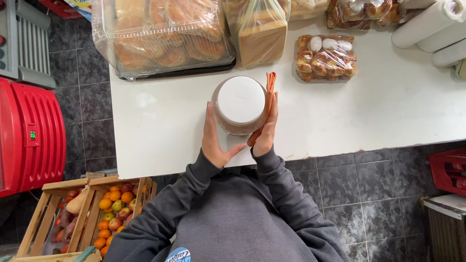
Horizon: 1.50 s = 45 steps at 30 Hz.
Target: The person wipes the countertop with a cloth, moves several packaged food items and a large jar, and then wipes the top and sides of the jar.
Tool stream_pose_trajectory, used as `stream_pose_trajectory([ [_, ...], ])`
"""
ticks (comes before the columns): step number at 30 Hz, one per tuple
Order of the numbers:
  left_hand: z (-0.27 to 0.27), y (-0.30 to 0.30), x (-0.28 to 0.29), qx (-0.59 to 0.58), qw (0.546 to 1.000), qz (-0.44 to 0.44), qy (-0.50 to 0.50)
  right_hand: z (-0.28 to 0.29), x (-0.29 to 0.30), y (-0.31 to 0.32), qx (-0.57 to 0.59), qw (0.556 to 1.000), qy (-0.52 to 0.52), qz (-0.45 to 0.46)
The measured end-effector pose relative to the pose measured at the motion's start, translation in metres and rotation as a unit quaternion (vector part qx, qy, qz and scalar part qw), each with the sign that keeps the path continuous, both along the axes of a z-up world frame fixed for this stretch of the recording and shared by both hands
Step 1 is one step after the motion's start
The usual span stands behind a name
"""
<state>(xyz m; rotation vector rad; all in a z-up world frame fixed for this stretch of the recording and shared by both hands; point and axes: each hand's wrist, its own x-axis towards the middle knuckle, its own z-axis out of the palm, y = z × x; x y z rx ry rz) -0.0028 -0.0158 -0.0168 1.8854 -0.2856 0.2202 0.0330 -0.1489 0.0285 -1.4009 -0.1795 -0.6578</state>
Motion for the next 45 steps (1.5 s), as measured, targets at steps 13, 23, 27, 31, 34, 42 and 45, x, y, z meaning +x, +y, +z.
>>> stream_pose_trajectory([
  [13,-0.003,0.027,0.004,0.019,1.0,0.003,-0.022,-0.062,-0.041,-0.005,0.117,0.983,0.14,-0.004],
  [23,0.029,0.022,0.062,-0.013,0.994,-0.099,-0.044,-0.057,-0.058,-0.021,-0.265,0.95,0.016,-0.163],
  [27,0.021,0.023,0.069,-0.019,0.994,-0.101,-0.045,-0.106,-0.029,-0.043,-0.406,0.881,-0.079,-0.23],
  [31,0.012,0.03,0.075,-0.003,0.992,-0.117,-0.047,-0.107,0.001,-0.033,-0.307,0.922,-0.167,-0.169],
  [34,0.012,0.029,0.075,0.019,0.99,-0.123,-0.06,-0.068,0.014,-0.021,-0.201,0.96,-0.147,-0.126],
  [42,0.021,0.044,0.084,0.017,0.984,-0.164,-0.069,-0.039,0.039,-0.041,-0.002,0.996,0.06,0.064],
  [45,0.022,0.052,0.093,0.019,0.976,-0.215,-0.042,-0.017,0.044,-0.041,0.108,0.96,0.187,0.179],
])
